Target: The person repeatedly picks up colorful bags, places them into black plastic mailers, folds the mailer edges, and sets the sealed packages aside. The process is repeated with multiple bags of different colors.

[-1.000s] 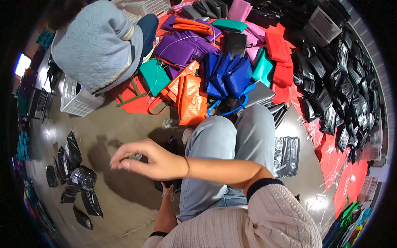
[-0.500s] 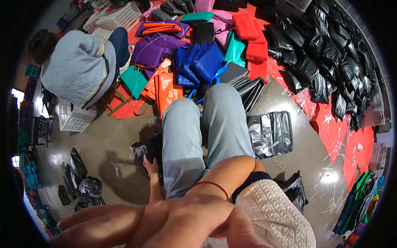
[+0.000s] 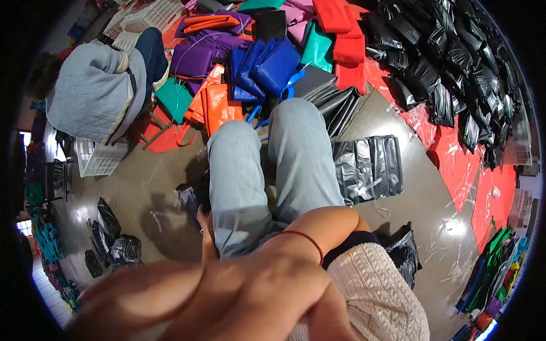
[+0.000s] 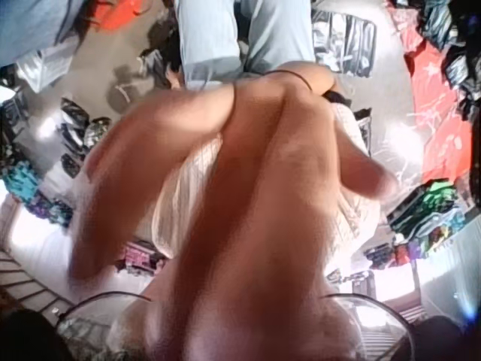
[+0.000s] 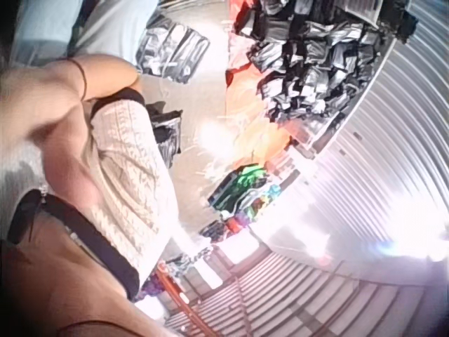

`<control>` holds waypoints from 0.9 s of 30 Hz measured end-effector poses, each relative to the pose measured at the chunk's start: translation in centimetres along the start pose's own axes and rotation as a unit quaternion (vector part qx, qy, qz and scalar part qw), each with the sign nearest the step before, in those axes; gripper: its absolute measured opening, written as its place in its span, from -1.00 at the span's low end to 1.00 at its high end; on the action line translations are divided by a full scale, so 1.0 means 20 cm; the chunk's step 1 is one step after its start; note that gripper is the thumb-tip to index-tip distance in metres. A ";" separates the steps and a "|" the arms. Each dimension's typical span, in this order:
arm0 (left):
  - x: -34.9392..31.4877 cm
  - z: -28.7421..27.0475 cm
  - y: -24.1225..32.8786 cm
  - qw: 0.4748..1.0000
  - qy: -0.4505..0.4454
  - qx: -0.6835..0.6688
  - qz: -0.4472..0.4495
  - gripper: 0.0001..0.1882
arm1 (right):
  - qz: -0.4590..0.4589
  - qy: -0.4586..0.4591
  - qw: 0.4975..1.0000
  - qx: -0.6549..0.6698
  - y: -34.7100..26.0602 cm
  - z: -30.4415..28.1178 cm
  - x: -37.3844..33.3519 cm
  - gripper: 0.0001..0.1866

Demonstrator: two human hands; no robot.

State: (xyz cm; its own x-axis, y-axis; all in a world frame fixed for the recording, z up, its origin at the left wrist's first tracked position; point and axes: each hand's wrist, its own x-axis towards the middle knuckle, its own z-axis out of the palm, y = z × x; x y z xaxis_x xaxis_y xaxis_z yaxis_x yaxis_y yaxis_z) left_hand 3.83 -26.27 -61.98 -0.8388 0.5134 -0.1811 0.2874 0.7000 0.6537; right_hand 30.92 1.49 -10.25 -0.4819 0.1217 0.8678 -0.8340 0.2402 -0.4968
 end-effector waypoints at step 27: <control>0.08 -0.06 0.01 0.996 -0.066 0.027 0.057 -0.50 | 0.680 0.111 0.388 -0.612 2.29 -1.53 -1.22 -0.47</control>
State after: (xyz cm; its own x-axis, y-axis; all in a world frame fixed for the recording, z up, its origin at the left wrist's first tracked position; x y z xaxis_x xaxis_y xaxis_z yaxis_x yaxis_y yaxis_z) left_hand 2.02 -25.85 -61.26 -0.7323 0.6491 -0.2058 0.4041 0.6575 0.6360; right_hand 12.70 39.06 -53.82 -0.1031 0.9851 -0.1373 0.9693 0.0685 -0.2363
